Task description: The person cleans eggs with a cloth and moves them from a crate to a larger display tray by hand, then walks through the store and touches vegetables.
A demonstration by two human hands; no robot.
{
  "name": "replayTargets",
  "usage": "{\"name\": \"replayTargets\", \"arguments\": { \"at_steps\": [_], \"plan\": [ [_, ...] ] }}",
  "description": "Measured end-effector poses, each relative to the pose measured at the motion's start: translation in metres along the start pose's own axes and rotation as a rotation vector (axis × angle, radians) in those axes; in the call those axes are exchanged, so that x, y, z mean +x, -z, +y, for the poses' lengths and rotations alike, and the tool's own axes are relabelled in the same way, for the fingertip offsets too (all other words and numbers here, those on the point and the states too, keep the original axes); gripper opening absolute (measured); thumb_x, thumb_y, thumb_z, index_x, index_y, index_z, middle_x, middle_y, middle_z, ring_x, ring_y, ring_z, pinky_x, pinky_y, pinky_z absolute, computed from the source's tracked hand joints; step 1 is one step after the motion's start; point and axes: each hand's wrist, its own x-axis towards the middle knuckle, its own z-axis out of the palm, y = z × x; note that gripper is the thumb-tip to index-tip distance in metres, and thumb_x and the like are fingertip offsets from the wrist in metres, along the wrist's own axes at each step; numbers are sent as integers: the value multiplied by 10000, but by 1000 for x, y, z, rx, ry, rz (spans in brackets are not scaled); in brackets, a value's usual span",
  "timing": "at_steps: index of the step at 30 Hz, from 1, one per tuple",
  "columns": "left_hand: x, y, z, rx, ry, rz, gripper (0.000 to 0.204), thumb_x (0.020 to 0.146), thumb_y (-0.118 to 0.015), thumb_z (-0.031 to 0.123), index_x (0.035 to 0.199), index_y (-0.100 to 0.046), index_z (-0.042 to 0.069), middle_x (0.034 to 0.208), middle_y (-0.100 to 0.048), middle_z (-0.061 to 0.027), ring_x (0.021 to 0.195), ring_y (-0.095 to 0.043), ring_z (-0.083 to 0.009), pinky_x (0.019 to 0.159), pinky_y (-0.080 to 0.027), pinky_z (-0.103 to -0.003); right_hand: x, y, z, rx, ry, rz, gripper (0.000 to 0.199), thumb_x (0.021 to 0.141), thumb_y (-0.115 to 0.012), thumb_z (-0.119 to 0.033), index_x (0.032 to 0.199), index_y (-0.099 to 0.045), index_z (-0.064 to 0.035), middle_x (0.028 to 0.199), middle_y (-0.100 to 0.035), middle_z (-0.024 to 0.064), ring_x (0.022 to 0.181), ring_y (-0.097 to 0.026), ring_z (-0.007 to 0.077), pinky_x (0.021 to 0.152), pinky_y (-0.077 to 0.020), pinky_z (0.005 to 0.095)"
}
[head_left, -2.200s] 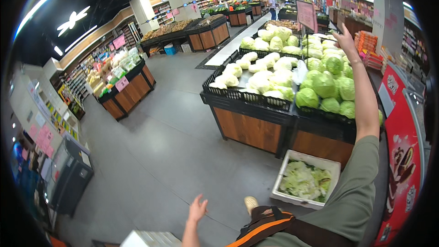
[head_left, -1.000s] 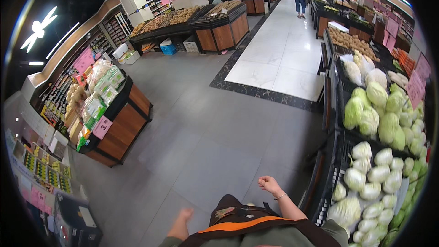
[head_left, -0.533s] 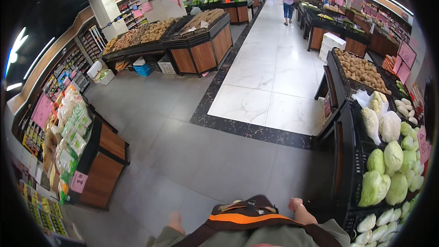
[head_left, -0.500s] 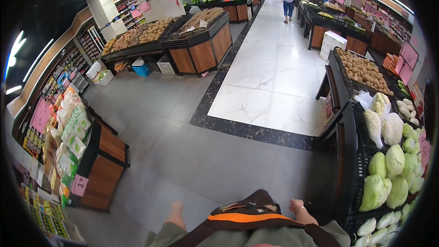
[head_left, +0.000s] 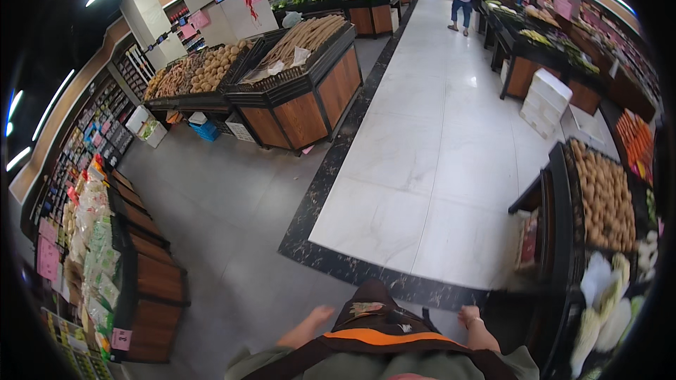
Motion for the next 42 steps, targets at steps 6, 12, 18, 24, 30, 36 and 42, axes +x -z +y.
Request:
{"name": "replayTargets", "arguments": {
  "at_steps": [6, 12, 18, 24, 30, 36, 42],
  "plan": [
    [91, 5, 80, 48, 573, -105, 368, 914, -532, 346, 1103, -667, 60, 1017, -661, -111, 906, -610, -242, 760, -498, -412, 80, -128, -381, -101, 327, -26, 160, 902, -571, -194, 978, -616, -61, 868, -649, 70, 736, -638, 201, 613, -531, 322],
    [343, 154, 328, 634, 347, -15, 377, 944, -433, 289, 1153, -650, 63, 1131, -649, -131, 1070, -596, -269, 874, -488, -428, 168, -209, -556, -74, 119, -77, 175, 869, -540, -156, 990, -592, -40, 893, -666, 126, 764, -673, 254, 650, -553, 381],
    [606, 178, 827, 190, -465, 370, 333, 903, -579, 322, 1038, -682, 35, 879, -694, -159, 782, -666, -247, 739, -526, -381, 325, -167, -625, 35, -121, 35, 83, 817, -474, -125, 807, -521, -58, 666, -559, 113, 526, -562, 231, 473, -478, 350],
    [729, 108, 1102, -389, -549, 43, 308, 935, -596, 272, 1122, -642, 32, 911, -688, -44, 778, -645, -121, 694, -519, -290, 453, -135, -821, 198, -168, 285, 165, 845, -415, -219, 726, -440, -108, 592, -451, 57, 445, -461, 193, 382, -379, 328],
    [778, 99, 903, 864, -244, -13, 478, 922, -457, 475, 969, -684, 57, 990, -675, -174, 898, -628, -380, 806, -496, -471, 617, -172, -1189, -2, 96, 121, 271, 884, -383, -286, 655, -430, -147, 513, -408, 12, 378, -399, 148, 323, -316, 280],
    [717, 116, 931, 659, 296, -68, 346, 758, -688, 177, 1062, -621, 28, 895, -657, -133, 878, -638, -298, 775, -504, -432, 754, -265, -1511, 107, 350, -40, 311, 915, -413, -307, 664, -477, -135, 523, -441, 5, 424, -392, 122, 379, -302, 257],
    [936, 107, 1154, -528, 129, 426, 353, 843, -627, 136, 1180, -591, 40, 1015, -658, -94, 924, -634, -213, 828, -508, -352, 840, -367, -1595, 2, 176, -282, 274, 885, -439, -267, 636, -439, -153, 523, -426, 8, 426, -388, 153, 393, -337, 278]
  ]
}}
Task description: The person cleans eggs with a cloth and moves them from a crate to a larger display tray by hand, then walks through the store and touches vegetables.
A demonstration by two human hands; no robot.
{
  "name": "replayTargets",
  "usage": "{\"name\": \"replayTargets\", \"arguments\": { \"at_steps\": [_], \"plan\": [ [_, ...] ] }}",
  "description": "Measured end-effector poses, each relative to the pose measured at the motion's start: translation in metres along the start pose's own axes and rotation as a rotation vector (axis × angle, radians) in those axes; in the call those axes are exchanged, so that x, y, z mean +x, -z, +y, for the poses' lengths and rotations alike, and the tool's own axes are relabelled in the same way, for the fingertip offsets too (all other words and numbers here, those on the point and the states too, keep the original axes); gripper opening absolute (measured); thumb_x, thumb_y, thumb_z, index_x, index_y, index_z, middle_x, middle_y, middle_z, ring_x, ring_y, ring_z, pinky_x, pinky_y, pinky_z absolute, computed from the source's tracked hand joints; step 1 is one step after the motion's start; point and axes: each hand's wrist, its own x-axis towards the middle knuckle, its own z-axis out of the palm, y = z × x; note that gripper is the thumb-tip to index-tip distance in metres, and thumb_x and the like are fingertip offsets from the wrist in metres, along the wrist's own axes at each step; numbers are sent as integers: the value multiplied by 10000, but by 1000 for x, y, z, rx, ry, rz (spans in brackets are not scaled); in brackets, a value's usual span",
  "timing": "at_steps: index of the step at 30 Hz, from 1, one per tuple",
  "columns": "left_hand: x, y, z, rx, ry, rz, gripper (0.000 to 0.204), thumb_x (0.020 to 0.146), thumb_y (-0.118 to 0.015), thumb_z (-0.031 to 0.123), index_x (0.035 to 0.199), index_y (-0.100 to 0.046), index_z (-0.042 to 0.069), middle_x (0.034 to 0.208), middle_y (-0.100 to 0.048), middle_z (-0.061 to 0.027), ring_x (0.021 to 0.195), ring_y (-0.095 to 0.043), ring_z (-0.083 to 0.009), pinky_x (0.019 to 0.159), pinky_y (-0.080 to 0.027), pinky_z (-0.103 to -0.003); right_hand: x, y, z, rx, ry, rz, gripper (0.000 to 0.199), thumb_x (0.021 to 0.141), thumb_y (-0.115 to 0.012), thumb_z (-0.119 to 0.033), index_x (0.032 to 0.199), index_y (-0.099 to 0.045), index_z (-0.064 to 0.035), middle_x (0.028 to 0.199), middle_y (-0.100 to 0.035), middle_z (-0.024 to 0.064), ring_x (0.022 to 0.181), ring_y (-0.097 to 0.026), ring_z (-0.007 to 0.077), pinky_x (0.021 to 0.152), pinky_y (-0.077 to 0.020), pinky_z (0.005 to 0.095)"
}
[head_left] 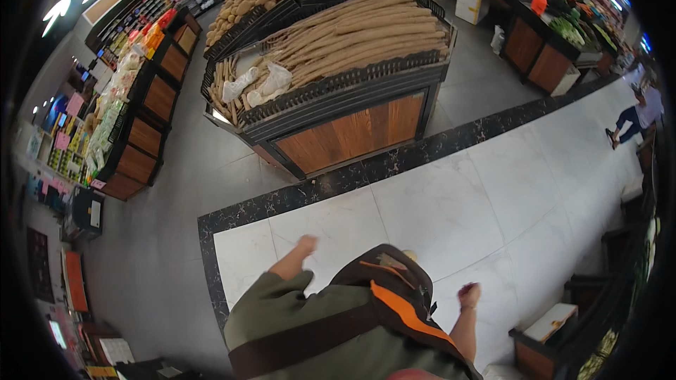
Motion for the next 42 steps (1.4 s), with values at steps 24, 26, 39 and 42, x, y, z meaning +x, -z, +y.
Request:
{"name": "replayTargets", "arguments": {
  "at_steps": [24, 26, 39, 42],
  "plan": [
    [120, 486, 310, 280, -220, 1366, 245, 950, -558, 170, 1152, -631, 52, 1092, -619, -139, 983, -571, -291, 845, -467, -408, 160, -377, -107, -446, -179, -110, 252, 921, -559, -299, 809, -553, -73, 660, -542, 49, 531, -479, 147, 469, -405, 272],
    [161, 557, 303, 403, 17, 1195, 337, 936, -576, 204, 1261, -589, 117, 1346, -484, -161, 1247, -404, -395, 1031, -375, -486, 146, -434, -75, -373, -261, -13, 239, 921, -556, -292, 848, -561, -64, 703, -567, 61, 556, -502, 160, 501, -431, 281],
    [284, 751, 242, 659, 111, 1017, 278, 864, -590, 156, 1141, -604, 136, 1061, -638, -148, 930, -619, -343, 820, -494, -460, 14, -696, -37, -1099, -260, -234, 305, 938, -537, -296, 1088, -573, -34, 961, -651, 100, 757, -637, 194, 626, -520, 311],
    [260, 801, 247, 520, 87, 1360, 232, 860, -546, 105, 1080, -618, 98, 1006, -633, -171, 866, -621, -357, 729, -508, -462, 17, -696, -36, -1096, -293, -199, 288, 940, -525, -297, 1062, -578, -41, 938, -646, 90, 741, -629, 184, 617, -514, 308]
  ]
}}
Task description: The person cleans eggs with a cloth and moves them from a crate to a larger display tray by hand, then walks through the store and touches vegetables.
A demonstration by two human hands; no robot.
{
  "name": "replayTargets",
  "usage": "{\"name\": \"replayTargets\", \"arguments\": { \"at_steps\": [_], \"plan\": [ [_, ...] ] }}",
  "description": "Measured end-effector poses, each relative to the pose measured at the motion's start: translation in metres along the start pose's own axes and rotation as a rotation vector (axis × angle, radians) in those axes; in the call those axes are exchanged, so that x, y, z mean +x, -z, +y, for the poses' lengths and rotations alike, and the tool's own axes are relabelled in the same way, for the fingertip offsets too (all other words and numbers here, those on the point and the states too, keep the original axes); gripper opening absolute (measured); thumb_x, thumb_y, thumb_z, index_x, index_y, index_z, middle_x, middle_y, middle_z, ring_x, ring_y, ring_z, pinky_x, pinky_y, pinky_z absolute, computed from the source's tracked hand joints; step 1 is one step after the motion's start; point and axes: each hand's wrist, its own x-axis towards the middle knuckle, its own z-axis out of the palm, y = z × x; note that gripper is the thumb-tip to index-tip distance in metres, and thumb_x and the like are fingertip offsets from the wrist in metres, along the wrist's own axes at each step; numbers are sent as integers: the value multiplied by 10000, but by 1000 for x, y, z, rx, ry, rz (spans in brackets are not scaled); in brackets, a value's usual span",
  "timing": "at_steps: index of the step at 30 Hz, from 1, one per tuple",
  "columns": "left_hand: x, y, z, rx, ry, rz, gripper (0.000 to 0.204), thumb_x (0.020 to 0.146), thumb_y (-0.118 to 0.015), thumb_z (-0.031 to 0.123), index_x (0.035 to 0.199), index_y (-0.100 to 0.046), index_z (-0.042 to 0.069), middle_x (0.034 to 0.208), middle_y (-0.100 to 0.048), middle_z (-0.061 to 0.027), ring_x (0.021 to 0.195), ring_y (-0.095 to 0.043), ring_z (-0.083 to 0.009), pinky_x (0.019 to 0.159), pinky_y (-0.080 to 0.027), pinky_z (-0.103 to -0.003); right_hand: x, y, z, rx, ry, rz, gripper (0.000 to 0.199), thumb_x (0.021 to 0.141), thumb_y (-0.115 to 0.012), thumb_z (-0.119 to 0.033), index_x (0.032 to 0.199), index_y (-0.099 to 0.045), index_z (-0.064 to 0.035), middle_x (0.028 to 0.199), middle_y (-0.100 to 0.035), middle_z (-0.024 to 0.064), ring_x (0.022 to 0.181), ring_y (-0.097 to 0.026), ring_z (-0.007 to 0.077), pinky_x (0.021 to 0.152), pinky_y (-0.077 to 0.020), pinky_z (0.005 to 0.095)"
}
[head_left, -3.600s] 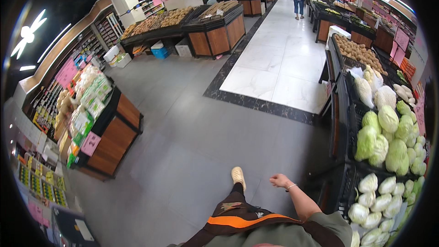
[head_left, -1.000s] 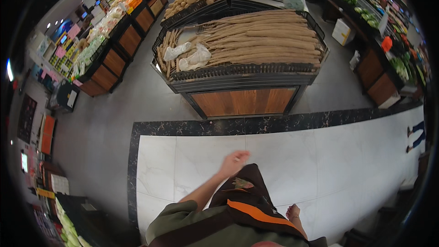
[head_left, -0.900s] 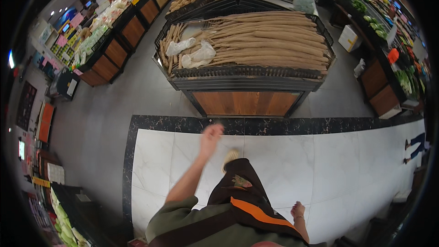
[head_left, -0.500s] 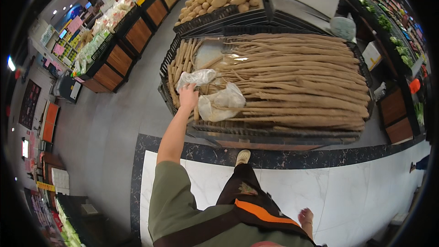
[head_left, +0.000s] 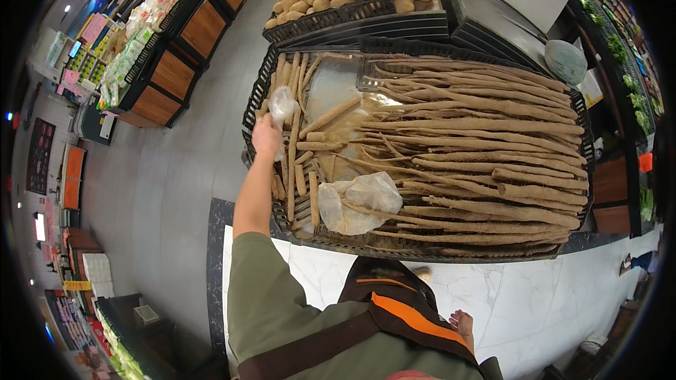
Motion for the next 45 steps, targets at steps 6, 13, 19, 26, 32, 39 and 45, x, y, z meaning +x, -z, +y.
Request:
{"name": "replayTargets", "arguments": {
  "at_steps": [6, 13, 19, 26, 32, 39, 45],
  "plan": [
    [34, 46, -14, 175, -37, 137, 435, 829, -647, 201, 1234, -562, 70, 1214, -585, -127, 1131, -509, -349, 966, -405, -465, -12, -9, -18, -149, -1, -32, 254, 931, -532, -290, 1034, -593, -65, 893, -652, 66, 721, -636, 174, 595, -513, 309],
    [-7, 9, 21, 77, -117, -24, 877, 748, -760, 147, 1475, -273, 95, 1493, -263, -224, 1325, -305, -444, 1085, -297, -521, 6, -3, -29, -59, 21, -18, 256, 930, -534, -278, 1045, -589, -56, 925, -659, 76, 711, -629, 168, 584, -510, 292],
    [-42, -19, 14, -184, -201, -464, 271, 787, -717, 222, 1013, -688, 75, 986, -659, -138, 889, -638, -326, 801, -520, -417, -17, -15, -31, -48, -5, -23, 263, 940, -530, -278, 1061, -581, -50, 928, -654, 81, 742, -630, 168, 606, -517, 293],
    [-140, 0, 43, 186, -46, -647, 472, 751, -729, 480, 926, -726, 41, 877, -676, -158, 831, -670, -319, 718, -550, -415, -26, -39, -27, -127, 7, -63, 277, 941, -535, -291, 1078, -587, -56, 963, -665, 88, 754, -633, 171, 606, -516, 289],
    [-159, 4, 43, -317, 208, -481, 387, 760, -760, 320, 1017, -718, 34, 949, -651, -122, 815, -654, -256, 727, -529, -364, -15, -46, -34, -33, -15, -69, 260, 959, -501, -246, 1073, -575, -25, 950, -653, 108, 763, -635, 213, 629, -528, 326],
    [-145, 47, 60, -828, 97, -509, 304, 777, -721, 157, 1030, -681, -8, 933, -638, -112, 835, -633, -226, 769, -498, -334, -6, -49, -34, -38, -14, -96, 277, 916, -558, -263, 1085, -579, -45, 962, -657, 91, 763, -637, 178, 618, -516, 292],
    [-110, 15, 86, -364, -113, -280, 279, 821, -686, 186, 984, -655, -38, 947, -627, -198, 906, -575, -365, 790, -465, -434, -8, -58, -46, -28, 23, -91, 285, 895, -561, -240, 1106, -578, -48, 965, -656, 87, 765, -633, 174, 638, -513, 291]
  ]
}}
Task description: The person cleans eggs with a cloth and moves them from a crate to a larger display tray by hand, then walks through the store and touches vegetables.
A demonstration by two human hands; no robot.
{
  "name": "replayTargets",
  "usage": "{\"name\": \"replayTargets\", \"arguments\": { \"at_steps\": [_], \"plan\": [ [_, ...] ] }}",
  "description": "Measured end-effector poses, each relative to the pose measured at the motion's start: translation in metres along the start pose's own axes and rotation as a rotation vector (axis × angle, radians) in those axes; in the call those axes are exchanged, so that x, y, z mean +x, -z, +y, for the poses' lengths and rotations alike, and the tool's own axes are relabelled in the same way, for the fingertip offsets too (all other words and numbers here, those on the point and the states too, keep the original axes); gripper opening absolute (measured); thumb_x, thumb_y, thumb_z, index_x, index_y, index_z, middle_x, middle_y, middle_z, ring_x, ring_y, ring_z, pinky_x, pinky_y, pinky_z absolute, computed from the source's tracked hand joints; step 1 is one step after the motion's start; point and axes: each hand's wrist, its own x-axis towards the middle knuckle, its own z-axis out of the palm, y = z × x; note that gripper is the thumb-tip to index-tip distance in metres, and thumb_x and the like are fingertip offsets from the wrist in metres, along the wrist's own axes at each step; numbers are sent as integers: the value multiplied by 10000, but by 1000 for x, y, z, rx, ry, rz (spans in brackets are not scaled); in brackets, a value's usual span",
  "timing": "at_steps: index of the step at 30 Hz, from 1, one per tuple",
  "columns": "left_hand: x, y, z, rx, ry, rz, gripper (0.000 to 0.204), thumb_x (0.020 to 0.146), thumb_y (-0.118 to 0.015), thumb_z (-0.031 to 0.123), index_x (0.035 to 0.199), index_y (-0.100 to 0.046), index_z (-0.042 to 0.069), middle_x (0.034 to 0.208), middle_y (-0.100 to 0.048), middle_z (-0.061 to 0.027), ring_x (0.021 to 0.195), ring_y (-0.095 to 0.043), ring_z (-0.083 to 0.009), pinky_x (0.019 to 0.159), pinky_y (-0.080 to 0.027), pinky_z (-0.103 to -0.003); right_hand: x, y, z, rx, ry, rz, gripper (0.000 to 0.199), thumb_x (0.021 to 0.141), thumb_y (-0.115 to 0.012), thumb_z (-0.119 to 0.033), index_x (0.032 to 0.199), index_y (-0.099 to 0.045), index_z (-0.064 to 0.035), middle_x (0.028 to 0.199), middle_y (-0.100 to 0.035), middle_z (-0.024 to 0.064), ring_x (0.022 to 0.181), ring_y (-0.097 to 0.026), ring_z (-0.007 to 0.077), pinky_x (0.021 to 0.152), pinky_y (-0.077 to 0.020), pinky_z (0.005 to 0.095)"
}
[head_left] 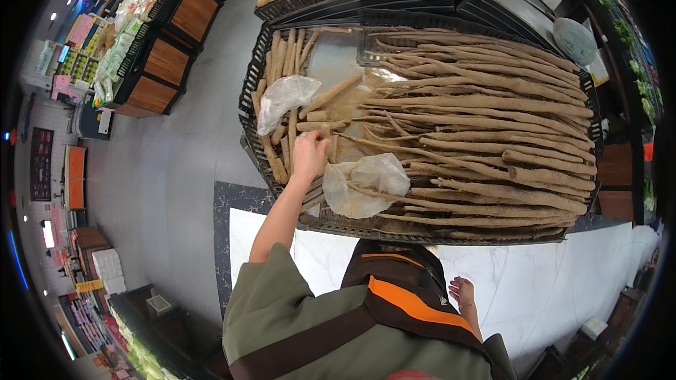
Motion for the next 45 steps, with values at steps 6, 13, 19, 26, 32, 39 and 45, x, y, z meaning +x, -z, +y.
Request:
{"name": "replayTargets", "arguments": {
  "at_steps": [6, 13, 19, 26, 32, 39, 45],
  "plan": [
    [20, -35, 57, -42, -139, 378, 216, 850, -679, 152, 1012, -677, 9, 1042, -601, -150, 946, -566, -321, 807, -472, -402, 6, 16, 19, 22, -11, -6, 274, 887, -575, -226, 1093, -589, -46, 921, -651, 76, 712, -609, 151, 612, -506, 280],
    [-114, -59, 211, -254, -532, 33, 101, 865, -663, 142, 908, -714, 66, 833, -624, -103, 799, -582, -293, 712, -478, -396, 28, 55, 48, 40, 69, -78, 291, 936, -556, -217, 965, -655, 56, 744, -618, 79, 646, -569, 149, 572, -453, 265],
    [-258, -107, 353, -506, -702, -453, 351, 840, -594, 45, 1175, -644, 138, 827, -619, -64, 795, -556, -268, 769, -456, -408, 63, 127, 74, -257, 101, -238, 331, 937, -587, -321, 1073, -670, -30, 909, -683, 44, 757, -622, 129, 638, -487, 268],
    [-409, -266, 447, -289, -901, -1254, 332, 956, -509, 210, 1270, -612, 184, 1357, -490, -196, 1215, -457, -399, 1061, -344, -454, 92, 303, 200, -139, 114, -265, 473, 884, -634, -437, 1158, -676, -54, 1087, -675, 86, 925, -614, 187, 747, -501, 346],
    [-431, -437, 481, 25, -392, -1921, 698, 953, -458, 574, 1475, -375, 120, 1582, -168, -160, 1475, -85, -280, 1164, -111, -415, 79, 471, 220, 42, 155, 74, 478, 757, -727, -503, 1009, -751, -98, 1064, -709, 115, 978, -651, 234, 876, -495, 355],
    [-431, -601, 683, 696, -63, -2078, 636, 860, -603, 598, 1416, -468, 319, 1478, -430, -67, 1354, -394, -262, 1090, -303, -463, 149, 727, 273, 410, 80, 488, 465, 809, -671, -507, 881, -748, -54, 922, -717, 118, 885, -663, 226, 774, -532, 342],
    [-549, -775, 1037, 741, -1668, -1346, 308, 800, -651, 404, 849, -752, 118, 919, -707, -124, 868, -666, -316, 771, -529, -416, 159, 913, 355, 1156, -124, 610, 178, 903, -571, -167, 953, -626, -6, 817, -638, 97, 697, -629, 219, 560, -529, 354]
  ]
}}
